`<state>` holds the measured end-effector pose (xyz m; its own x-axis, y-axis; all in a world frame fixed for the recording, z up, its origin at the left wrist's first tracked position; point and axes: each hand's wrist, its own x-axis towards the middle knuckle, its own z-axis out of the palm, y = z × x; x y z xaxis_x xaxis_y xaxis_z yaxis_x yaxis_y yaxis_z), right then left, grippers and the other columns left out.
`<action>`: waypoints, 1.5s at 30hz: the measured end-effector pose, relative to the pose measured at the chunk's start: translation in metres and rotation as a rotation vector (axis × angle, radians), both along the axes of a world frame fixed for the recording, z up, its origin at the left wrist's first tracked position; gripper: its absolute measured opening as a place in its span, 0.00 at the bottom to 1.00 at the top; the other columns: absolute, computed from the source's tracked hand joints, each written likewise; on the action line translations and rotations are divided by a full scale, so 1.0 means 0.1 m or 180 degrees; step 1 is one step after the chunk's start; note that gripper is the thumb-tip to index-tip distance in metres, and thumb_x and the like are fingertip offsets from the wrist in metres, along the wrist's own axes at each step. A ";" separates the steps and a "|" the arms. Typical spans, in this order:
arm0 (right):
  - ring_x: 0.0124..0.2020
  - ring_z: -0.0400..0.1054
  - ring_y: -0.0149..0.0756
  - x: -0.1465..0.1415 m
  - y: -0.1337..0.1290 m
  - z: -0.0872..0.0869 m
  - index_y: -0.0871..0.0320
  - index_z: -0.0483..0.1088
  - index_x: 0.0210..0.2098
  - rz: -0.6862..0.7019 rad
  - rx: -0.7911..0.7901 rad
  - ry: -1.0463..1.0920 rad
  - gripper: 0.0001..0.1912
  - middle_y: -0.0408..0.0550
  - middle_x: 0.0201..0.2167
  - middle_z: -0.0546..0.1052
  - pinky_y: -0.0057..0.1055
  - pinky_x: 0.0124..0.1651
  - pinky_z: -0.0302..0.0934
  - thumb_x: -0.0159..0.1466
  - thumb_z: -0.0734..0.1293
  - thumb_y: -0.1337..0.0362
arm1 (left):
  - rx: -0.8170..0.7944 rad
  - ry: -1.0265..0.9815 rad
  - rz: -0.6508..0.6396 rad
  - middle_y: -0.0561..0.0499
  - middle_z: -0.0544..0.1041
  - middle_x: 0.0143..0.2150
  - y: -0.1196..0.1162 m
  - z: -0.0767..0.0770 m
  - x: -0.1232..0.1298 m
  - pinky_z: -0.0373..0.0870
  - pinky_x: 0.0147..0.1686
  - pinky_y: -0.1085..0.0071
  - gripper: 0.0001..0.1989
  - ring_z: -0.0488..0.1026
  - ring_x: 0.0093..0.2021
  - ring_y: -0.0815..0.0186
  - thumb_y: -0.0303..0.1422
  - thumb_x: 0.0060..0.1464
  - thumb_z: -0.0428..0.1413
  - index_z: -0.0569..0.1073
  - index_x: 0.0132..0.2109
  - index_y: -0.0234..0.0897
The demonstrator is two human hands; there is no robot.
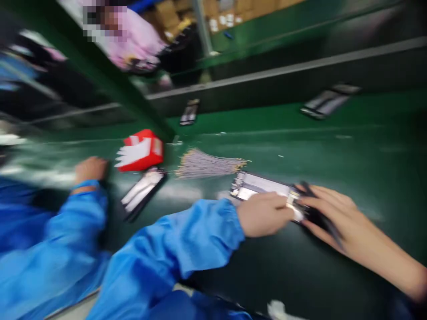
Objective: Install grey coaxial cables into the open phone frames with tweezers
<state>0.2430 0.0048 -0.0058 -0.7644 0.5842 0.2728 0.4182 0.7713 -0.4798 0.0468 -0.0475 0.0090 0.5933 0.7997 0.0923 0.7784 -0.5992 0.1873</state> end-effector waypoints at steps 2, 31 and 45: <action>0.54 0.57 0.47 0.05 -0.01 0.10 0.53 0.61 0.46 0.0042 -0.0056 -0.0343 0.16 0.55 0.52 0.64 0.47 0.50 0.56 0.57 0.63 0.65 | -0.0013 -0.0263 -0.0116 0.50 0.70 0.33 0.01 -0.01 0.06 0.66 0.34 0.72 0.11 0.66 0.34 0.67 0.28 0.57 0.44 0.71 0.35 0.36; 0.43 0.54 0.42 -0.16 0.04 0.29 0.56 0.60 0.41 -0.0133 -0.0372 -0.0880 0.15 0.52 0.42 0.61 0.36 0.39 0.51 0.52 0.62 0.66 | -0.0335 -0.1062 -0.0567 0.48 0.68 0.30 -0.02 0.01 -0.15 0.64 0.31 0.70 0.14 0.62 0.31 0.67 0.25 0.55 0.44 0.72 0.43 0.32; 0.40 0.53 0.44 -0.22 0.09 0.31 0.55 0.58 0.39 -0.0102 -0.0354 -0.1073 0.15 0.53 0.41 0.61 0.35 0.37 0.48 0.51 0.61 0.64 | -0.0168 -0.0653 -0.0988 0.48 0.70 0.31 0.11 0.06 -0.36 0.63 0.33 0.70 0.14 0.63 0.32 0.66 0.27 0.57 0.44 0.70 0.46 0.36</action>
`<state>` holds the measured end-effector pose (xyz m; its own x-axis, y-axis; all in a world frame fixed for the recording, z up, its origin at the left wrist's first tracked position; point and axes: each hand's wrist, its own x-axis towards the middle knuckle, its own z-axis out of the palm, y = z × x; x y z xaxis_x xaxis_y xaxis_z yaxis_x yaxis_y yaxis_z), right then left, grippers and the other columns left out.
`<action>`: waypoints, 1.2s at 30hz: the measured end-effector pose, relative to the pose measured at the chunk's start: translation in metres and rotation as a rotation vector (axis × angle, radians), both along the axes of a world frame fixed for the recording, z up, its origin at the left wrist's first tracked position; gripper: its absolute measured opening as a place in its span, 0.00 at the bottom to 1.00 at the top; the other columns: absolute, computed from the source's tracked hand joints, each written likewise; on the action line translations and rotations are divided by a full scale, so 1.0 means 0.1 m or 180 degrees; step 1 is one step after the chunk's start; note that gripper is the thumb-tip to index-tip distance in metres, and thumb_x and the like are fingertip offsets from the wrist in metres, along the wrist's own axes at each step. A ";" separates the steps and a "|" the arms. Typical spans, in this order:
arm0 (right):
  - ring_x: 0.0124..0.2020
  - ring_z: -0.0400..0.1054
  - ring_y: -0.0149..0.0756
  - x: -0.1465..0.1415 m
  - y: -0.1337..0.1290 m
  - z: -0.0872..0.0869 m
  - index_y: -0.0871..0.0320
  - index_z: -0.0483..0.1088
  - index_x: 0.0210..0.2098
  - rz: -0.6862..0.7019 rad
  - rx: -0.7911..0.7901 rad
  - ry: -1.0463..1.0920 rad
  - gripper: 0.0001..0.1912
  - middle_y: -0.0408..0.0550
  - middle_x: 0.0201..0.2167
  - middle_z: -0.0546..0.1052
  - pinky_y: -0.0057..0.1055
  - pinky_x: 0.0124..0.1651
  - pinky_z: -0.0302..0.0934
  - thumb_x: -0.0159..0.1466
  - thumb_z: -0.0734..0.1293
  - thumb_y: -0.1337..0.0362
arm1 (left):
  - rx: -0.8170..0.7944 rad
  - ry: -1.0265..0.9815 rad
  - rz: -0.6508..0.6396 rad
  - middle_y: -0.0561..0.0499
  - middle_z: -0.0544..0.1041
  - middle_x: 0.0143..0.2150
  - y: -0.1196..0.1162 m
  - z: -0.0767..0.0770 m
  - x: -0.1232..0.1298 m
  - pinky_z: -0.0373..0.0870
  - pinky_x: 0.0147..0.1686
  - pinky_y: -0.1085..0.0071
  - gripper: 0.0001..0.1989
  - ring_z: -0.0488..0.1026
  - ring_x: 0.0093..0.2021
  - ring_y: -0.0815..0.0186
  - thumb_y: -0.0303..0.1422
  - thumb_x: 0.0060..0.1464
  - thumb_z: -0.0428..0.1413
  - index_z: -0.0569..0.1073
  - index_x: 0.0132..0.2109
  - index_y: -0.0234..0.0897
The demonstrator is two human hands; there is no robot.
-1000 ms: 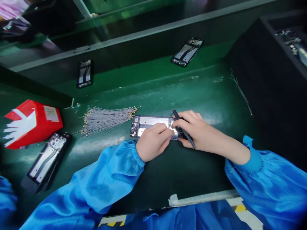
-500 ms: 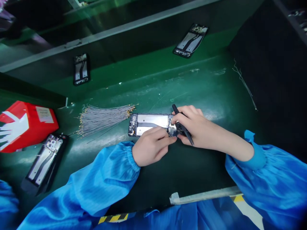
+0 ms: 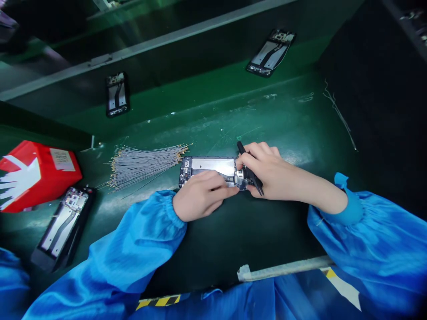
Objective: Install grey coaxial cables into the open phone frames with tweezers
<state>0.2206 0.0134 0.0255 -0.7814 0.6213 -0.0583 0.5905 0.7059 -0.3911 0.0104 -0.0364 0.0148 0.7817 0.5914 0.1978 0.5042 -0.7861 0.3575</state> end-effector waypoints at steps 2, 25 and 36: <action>0.41 0.53 0.43 0.02 0.01 -0.02 0.55 0.58 0.39 0.0017 -0.0067 0.0083 0.15 0.52 0.41 0.61 0.36 0.38 0.49 0.51 0.62 0.64 | -0.0112 -0.0135 0.0006 0.49 0.69 0.31 0.03 0.00 -0.07 0.63 0.34 0.71 0.14 0.63 0.32 0.67 0.27 0.57 0.44 0.70 0.47 0.36; 0.41 0.53 0.44 -0.01 0.03 -0.03 0.54 0.58 0.38 -0.0043 -0.0010 -0.0048 0.15 0.52 0.40 0.60 0.35 0.36 0.48 0.52 0.63 0.61 | 0.0103 -0.0062 0.0117 0.52 0.63 0.27 0.05 -0.01 -0.06 0.58 0.28 0.74 0.14 0.58 0.28 0.70 0.28 0.59 0.44 0.72 0.45 0.41; 0.39 0.53 0.43 -0.08 0.01 -0.01 0.55 0.58 0.37 -0.0138 0.0077 -0.0158 0.15 0.51 0.39 0.60 0.34 0.35 0.46 0.50 0.63 0.61 | 0.0202 -0.0038 0.0005 0.51 0.65 0.27 0.06 -0.01 -0.06 0.59 0.28 0.73 0.13 0.59 0.28 0.69 0.29 0.59 0.44 0.72 0.44 0.40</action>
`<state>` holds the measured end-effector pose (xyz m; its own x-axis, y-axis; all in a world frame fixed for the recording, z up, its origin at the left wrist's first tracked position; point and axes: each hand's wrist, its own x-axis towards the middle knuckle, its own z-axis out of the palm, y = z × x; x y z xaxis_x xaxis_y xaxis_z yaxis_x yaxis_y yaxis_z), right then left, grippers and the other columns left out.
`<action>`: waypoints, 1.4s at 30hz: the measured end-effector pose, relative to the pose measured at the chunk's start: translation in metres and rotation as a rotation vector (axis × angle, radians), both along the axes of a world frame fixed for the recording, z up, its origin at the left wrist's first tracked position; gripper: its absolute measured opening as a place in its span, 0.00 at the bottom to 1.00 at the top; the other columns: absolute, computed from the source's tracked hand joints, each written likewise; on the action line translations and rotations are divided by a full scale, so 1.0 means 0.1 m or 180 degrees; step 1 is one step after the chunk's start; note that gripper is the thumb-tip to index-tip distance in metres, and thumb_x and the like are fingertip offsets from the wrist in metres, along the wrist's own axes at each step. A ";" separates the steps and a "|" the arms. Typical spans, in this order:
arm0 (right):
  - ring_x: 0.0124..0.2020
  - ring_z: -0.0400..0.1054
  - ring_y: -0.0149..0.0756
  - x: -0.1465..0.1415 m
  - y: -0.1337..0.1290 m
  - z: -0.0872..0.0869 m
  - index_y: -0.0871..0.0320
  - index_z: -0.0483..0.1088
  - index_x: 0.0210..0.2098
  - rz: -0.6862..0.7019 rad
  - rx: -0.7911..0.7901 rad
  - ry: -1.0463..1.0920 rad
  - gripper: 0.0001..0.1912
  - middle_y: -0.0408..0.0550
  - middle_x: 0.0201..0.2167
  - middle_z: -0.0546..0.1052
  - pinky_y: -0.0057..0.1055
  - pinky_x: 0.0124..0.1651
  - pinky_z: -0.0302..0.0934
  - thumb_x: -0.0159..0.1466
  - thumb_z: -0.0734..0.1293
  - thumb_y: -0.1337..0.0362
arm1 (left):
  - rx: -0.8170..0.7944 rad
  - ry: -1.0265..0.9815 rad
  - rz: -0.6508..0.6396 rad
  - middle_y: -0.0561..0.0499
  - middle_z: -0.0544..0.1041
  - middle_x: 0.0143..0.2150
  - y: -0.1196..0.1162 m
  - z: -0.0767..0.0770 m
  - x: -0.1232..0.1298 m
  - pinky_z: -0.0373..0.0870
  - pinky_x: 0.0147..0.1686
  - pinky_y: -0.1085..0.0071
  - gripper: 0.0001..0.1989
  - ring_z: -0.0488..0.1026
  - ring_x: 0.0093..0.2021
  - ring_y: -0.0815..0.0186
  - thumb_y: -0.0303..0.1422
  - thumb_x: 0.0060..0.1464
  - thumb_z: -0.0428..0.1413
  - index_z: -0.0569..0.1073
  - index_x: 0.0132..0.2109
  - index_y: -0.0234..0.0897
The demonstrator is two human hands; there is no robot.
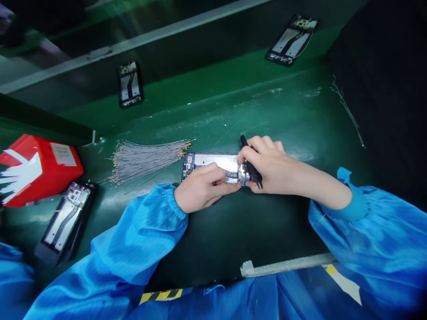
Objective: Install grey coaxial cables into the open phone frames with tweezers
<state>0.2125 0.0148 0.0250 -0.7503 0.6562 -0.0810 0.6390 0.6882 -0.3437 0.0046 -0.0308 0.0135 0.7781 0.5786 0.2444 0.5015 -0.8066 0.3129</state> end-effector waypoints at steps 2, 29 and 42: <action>0.39 0.53 0.43 0.00 0.00 0.00 0.55 0.59 0.38 -0.0022 -0.0019 0.0019 0.15 0.51 0.39 0.60 0.34 0.35 0.46 0.50 0.63 0.61 | 0.0001 0.0039 0.0002 0.51 0.65 0.27 0.00 -0.01 0.00 0.59 0.28 0.73 0.14 0.59 0.28 0.69 0.29 0.59 0.43 0.72 0.44 0.40; 0.40 0.54 0.46 -0.18 0.10 0.06 0.56 0.60 0.37 -0.0050 -0.0119 -0.0514 0.23 0.52 0.38 0.59 0.40 0.36 0.51 0.48 0.67 0.51 | -0.1069 -0.0735 -0.0042 0.50 0.73 0.27 0.01 0.00 -0.02 0.63 0.33 0.71 0.13 0.65 0.29 0.69 0.23 0.49 0.45 0.74 0.32 0.36; 0.39 0.55 0.47 -0.21 0.06 0.04 0.57 0.60 0.36 -0.0071 0.0171 -0.0520 0.23 0.52 0.37 0.60 0.40 0.35 0.50 0.47 0.66 0.48 | -0.1156 -0.0268 -0.0351 0.53 0.72 0.25 0.04 0.06 -0.01 0.58 0.34 0.68 0.12 0.62 0.29 0.67 0.22 0.45 0.46 0.72 0.29 0.39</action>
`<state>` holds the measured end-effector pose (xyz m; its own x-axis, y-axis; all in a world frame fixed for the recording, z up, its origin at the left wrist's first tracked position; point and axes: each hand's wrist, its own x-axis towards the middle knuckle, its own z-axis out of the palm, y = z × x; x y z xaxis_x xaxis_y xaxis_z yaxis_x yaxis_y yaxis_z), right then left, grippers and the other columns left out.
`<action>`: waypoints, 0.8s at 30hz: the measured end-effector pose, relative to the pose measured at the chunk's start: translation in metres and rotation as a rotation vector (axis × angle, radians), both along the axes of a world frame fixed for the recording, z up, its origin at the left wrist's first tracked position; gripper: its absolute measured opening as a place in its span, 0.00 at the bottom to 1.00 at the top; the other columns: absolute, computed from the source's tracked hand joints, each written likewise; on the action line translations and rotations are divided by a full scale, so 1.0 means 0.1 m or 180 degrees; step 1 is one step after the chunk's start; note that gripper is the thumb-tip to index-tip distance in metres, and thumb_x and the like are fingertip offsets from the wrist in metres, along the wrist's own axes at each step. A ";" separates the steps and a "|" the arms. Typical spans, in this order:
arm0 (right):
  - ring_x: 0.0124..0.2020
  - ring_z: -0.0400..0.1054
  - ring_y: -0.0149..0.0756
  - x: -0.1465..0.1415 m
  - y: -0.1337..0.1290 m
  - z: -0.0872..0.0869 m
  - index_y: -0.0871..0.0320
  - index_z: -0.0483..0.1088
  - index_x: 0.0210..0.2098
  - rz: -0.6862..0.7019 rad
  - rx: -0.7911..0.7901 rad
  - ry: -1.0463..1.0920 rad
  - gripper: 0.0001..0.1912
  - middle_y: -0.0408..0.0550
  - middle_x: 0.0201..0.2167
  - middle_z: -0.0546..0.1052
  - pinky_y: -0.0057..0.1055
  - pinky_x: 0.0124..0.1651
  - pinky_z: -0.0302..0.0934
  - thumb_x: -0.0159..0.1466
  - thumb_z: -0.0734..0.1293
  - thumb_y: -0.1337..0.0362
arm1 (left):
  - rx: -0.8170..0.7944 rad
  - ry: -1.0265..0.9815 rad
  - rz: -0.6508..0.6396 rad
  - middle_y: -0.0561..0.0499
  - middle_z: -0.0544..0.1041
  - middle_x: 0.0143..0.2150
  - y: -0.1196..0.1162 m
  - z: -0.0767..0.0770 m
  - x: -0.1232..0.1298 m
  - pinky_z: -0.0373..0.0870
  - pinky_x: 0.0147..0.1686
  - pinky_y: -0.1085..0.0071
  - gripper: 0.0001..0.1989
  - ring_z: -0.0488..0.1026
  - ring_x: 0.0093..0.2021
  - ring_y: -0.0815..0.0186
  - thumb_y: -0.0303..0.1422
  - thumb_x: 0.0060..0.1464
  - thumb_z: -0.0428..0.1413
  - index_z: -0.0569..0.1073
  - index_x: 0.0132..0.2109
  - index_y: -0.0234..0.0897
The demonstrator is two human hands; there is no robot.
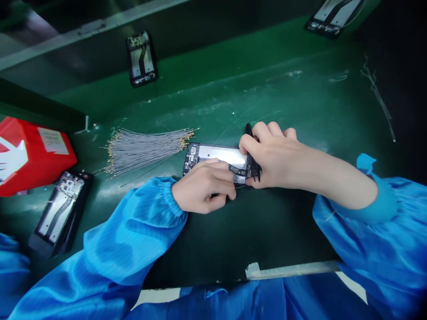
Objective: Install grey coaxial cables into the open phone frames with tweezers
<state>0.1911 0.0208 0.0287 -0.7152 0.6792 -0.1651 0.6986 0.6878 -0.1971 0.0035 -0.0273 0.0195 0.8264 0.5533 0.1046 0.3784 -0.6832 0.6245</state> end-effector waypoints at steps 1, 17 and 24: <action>0.39 0.55 0.47 -0.01 -0.01 0.00 0.57 0.60 0.35 -0.0003 0.0018 0.0024 0.23 0.52 0.37 0.59 0.40 0.35 0.50 0.47 0.66 0.49 | -0.0018 -0.0031 0.0036 0.53 0.72 0.25 0.00 0.00 0.00 0.59 0.34 0.69 0.12 0.62 0.29 0.67 0.22 0.45 0.46 0.72 0.30 0.39; 0.40 0.55 0.45 0.12 -0.01 -0.11 0.56 0.61 0.35 0.0315 -0.0071 0.0819 0.18 0.50 0.37 0.61 0.40 0.37 0.49 0.54 0.62 0.48 | 0.0198 0.0027 0.0948 0.53 0.67 0.25 -0.05 -0.02 0.06 0.60 0.31 0.73 0.06 0.61 0.29 0.68 0.24 0.51 0.47 0.68 0.33 0.36; 0.40 0.57 0.46 0.12 -0.02 -0.09 0.57 0.61 0.35 0.0352 0.0094 0.0743 0.19 0.51 0.36 0.62 0.40 0.36 0.52 0.55 0.61 0.48 | 0.0183 0.0022 0.0934 0.52 0.69 0.27 -0.04 -0.02 0.06 0.60 0.31 0.73 0.06 0.62 0.30 0.68 0.23 0.50 0.47 0.68 0.34 0.35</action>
<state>0.2027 0.0191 0.0193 -0.8018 0.5967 0.0318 0.5567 0.7654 -0.3229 0.0099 -0.0315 0.0171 0.6328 0.7620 0.1378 0.5690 -0.5783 0.5847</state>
